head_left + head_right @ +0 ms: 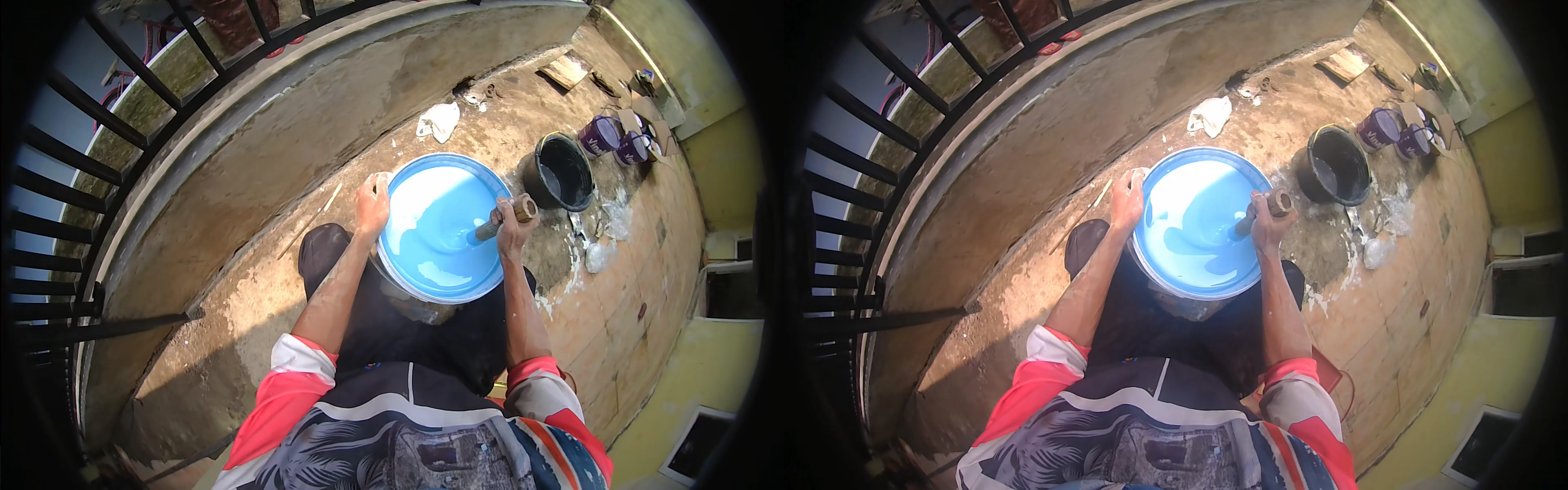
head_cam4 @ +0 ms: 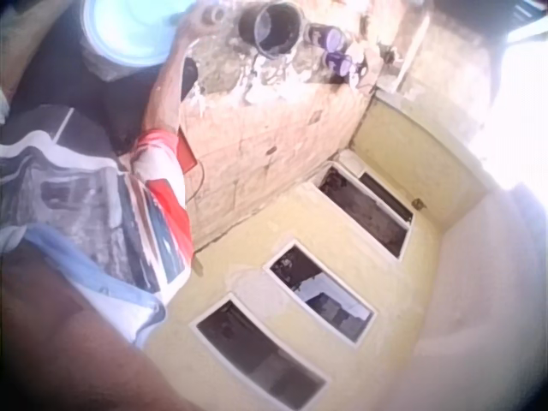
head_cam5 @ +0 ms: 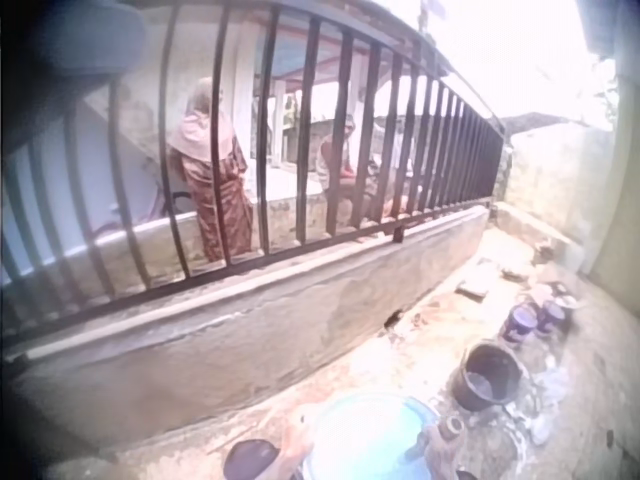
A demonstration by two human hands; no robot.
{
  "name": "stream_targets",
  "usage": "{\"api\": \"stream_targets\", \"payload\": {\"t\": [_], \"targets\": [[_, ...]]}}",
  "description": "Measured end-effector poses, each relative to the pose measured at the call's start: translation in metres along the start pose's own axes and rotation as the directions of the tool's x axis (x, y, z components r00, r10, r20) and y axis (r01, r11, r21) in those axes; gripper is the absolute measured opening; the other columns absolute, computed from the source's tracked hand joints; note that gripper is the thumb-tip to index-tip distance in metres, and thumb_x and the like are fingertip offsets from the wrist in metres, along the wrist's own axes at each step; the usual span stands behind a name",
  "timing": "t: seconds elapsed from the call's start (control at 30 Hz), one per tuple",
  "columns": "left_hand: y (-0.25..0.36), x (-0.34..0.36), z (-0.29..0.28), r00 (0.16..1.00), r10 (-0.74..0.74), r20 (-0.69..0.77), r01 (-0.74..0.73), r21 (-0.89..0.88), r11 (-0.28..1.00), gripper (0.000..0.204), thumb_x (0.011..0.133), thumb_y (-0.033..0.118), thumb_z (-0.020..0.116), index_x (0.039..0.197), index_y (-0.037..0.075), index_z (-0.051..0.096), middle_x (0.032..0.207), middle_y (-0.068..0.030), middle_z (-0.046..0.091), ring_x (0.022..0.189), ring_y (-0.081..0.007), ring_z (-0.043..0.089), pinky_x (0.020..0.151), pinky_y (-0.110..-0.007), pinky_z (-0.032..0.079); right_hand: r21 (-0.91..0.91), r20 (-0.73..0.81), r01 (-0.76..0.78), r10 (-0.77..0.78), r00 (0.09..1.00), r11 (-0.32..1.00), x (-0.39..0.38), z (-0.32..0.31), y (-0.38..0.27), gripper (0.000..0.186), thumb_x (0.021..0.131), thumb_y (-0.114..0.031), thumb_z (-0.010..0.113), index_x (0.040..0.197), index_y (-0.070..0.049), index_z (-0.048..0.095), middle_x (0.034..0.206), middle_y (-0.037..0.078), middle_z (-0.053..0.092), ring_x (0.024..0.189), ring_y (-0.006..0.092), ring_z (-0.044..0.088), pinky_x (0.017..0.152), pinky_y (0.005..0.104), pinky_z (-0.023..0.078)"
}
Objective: The person sits on the ground and stirs light blue paint in a bucket using a long wooden stick. They repeatedly dip and rotate the stick to blend the paint, occasionally scraping the sides of the bucket.
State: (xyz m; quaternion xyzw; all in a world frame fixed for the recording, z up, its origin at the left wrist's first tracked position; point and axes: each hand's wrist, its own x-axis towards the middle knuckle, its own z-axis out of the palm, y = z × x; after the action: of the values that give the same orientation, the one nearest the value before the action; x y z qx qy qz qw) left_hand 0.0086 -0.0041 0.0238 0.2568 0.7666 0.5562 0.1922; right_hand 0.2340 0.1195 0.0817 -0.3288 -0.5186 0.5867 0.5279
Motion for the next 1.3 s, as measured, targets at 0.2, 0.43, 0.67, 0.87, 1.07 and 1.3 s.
{"api": "stream_targets", "payload": {"t": [0.2, 0.43, 0.67, 0.87, 1.07, 1.3], "targets": [[0.002, 0.001, 0.000, 0.998, 0.064, -0.009, -0.064, -0.003, 0.998, 0.035, 0.104, 0.025, 0.048, 0.112, -0.001, 0.070, 0.106, -0.0227, 0.072, 0.101, -0.0381, 0.068, 0.088, -0.044, 0.051, 0.159, 0.043, -0.020, 0.013, 0.999, 0.987, 0.019, 0.057, 0.021, 0.020, 0.083, 0.004, 0.070, 0.079, -0.006, 0.054, 0.064, -0.001, 0.053, 0.052, 0.0087, 0.051, 0.047, 0.0267, 0.041], [0.005, 0.003, 0.000, 0.999, 0.036, -0.029, -0.035, 0.029, 0.999, 0.035, 0.104, 0.026, 0.049, 0.112, -0.001, 0.070, 0.105, -0.0226, 0.072, 0.100, -0.0372, 0.069, 0.089, -0.044, 0.051, 0.065, 0.063, -0.073, 0.069, 0.996, 0.995, 0.008, 0.013, 0.009, 0.018, 0.083, 0.005, 0.068, 0.081, -0.005, 0.054, 0.066, 0.001, 0.055, 0.052, 0.0085, 0.052, 0.046, 0.0253, 0.041], [0.002, 0.002, 0.002, 1.000, 0.006, -0.011, -0.006, -0.053, 0.999, 0.035, 0.104, 0.026, 0.049, 0.112, -0.001, 0.070, 0.105, -0.0223, 0.073, 0.101, -0.0361, 0.068, 0.090, -0.043, 0.050, 0.204, -0.073, 0.042, -0.028, 0.997, 0.978, 0.034, 0.073, 0.038, 0.019, 0.082, 0.006, 0.068, 0.079, -0.005, 0.053, 0.067, 0.001, 0.055, 0.053, 0.0078, 0.052, 0.046, 0.0246, 0.041], [0.011, 0.001, -0.001, 0.999, -0.016, 0.033, 0.017, -0.029, 0.999, 0.035, 0.104, 0.025, 0.048, 0.112, -0.002, 0.069, 0.105, -0.0224, 0.073, 0.100, -0.0360, 0.069, 0.089, -0.043, 0.051, 0.098, 0.288, -0.209, 0.174, 0.942, 0.973, -0.013, 0.069, 0.019, 0.021, 0.083, 0.005, 0.069, 0.078, -0.007, 0.053, 0.067, 0.000, 0.055, 0.053, 0.0083, 0.052, 0.047, 0.0250, 0.040], [0.003, 0.001, 0.001, 1.000, -0.013, 0.009, 0.013, -0.059, 0.998, 0.033, 0.104, 0.023, 0.049, 0.111, -0.002, 0.070, 0.103, -0.0214, 0.073, 0.098, -0.0336, 0.069, 0.089, -0.041, 0.051, -0.128, 0.106, -0.079, 0.093, 0.990, 0.989, 0.009, -0.003, -0.005, 0.016, 0.085, 0.001, 0.068, 0.077, -0.005, 0.055, 0.067, 0.002, 0.057, 0.053, 0.0091, 0.052, 0.047, 0.0258, 0.042], [0.015, -0.003, -0.002, 0.998, 0.043, -0.039, -0.043, -0.001, 0.999, 0.033, 0.104, 0.023, 0.049, 0.111, -0.002, 0.070, 0.103, -0.0211, 0.073, 0.098, -0.0328, 0.069, 0.088, -0.041, 0.051, -0.373, -0.080, 0.267, -0.317, 0.945, 0.889, 0.097, 0.059, 0.044, 0.015, 0.079, -0.005, 0.075, 0.077, -0.003, 0.060, 0.068, 0.001, 0.062, 0.062, 0.0109, 0.057, 0.059, 0.0296, 0.046]]}}
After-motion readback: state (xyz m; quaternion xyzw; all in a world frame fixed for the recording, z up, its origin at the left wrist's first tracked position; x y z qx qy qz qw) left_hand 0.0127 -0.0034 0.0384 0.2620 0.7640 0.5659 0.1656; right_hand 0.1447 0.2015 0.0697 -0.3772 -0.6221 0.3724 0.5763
